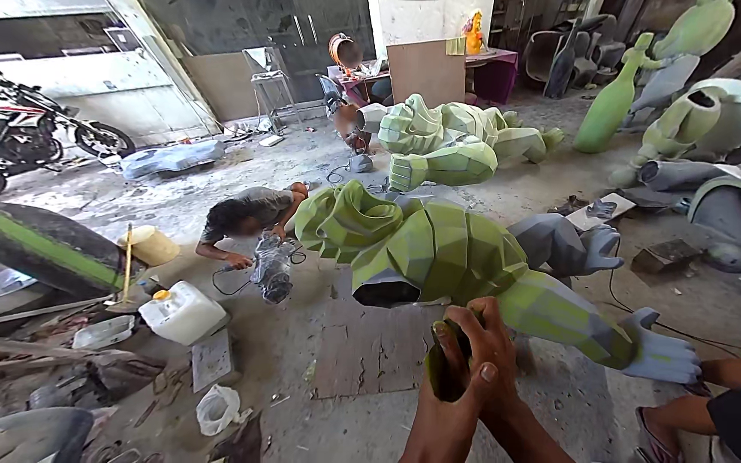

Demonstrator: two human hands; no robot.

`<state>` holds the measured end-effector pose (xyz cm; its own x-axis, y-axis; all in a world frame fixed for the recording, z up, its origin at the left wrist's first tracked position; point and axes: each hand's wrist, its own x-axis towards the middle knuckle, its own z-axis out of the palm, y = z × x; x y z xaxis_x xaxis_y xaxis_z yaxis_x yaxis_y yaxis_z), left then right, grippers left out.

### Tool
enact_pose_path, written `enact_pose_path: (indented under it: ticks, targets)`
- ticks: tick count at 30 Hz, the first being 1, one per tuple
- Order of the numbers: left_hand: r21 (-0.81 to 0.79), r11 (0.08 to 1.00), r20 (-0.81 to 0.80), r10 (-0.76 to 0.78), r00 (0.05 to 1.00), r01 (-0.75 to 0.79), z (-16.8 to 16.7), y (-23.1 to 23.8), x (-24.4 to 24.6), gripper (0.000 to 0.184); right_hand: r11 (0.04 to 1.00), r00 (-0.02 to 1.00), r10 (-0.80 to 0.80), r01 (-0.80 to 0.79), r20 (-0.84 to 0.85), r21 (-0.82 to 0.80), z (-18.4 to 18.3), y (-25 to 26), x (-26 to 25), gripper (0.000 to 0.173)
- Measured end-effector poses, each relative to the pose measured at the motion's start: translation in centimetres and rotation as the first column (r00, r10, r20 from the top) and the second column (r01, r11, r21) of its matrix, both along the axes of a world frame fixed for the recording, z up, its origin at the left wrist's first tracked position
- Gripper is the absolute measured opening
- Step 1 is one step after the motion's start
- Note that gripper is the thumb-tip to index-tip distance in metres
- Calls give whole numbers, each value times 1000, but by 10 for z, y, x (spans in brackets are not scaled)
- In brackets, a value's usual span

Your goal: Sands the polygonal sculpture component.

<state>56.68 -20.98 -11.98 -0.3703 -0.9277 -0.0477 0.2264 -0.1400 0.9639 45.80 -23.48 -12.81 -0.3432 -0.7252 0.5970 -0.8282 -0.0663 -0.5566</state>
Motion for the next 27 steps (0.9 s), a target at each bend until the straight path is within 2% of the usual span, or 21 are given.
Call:
enact_pose_path:
  ticks: [3,6,8,9,11,12,14,16,18,20,21,22,24,25,27]
  targets:
    - [-47,996,100,-67,993,72,4,-9,6,54,996,998,55,-52,39,-72,-1,6,6,39]
    - [-32,985,143,-165,976,171,4,-15,10,55,953,960,272,-260,67,-153,-6,5,-1,36]
    - [-82,983,67,-162,985,167,1,-12,8,58,901,913,406,-394,34,-182,-1,-2,-17,30]
    - [-150,980,10,-132,991,132,-3,-8,6,61,912,926,375,-363,33,-190,5,-7,-23,25]
    - [-296,954,-78,-73,994,47,-5,-6,-2,61,987,989,124,-114,81,-114,15,-19,-28,26]
    - [-311,950,-88,-57,994,27,-4,-7,-6,61,999,995,12,-7,94,-51,16,-23,-25,29]
    - [-283,959,-36,-49,998,37,1,-13,-7,61,996,992,-82,86,93,-40,11,-28,-17,35]
    - [-221,969,58,-98,993,108,10,-20,-5,55,992,994,-30,43,109,-120,6,-25,-13,38]
    - [-169,966,122,-178,977,197,15,-26,-4,50,980,974,140,-111,181,-163,11,-15,-9,38]
    - [-187,941,169,-251,953,281,14,-32,-6,57,949,920,300,-262,253,-173,29,-7,-11,42]
    - [-202,941,184,-237,954,273,13,-32,-9,59,933,915,340,-300,217,-197,35,-7,-17,45]
    - [-229,942,160,-211,964,244,10,-30,-11,61,922,927,347,-309,142,-236,35,-10,-26,43]
    - [-295,943,1,-160,987,153,8,-22,-19,67,939,979,203,-187,24,-289,27,-22,-49,33]
    - [-271,955,-78,-148,986,122,12,-18,-25,69,953,993,114,-99,35,-285,27,-28,-57,31]
    - [-109,992,-134,-84,987,70,25,-10,-34,66,968,998,28,-14,54,-249,22,-32,-59,35]
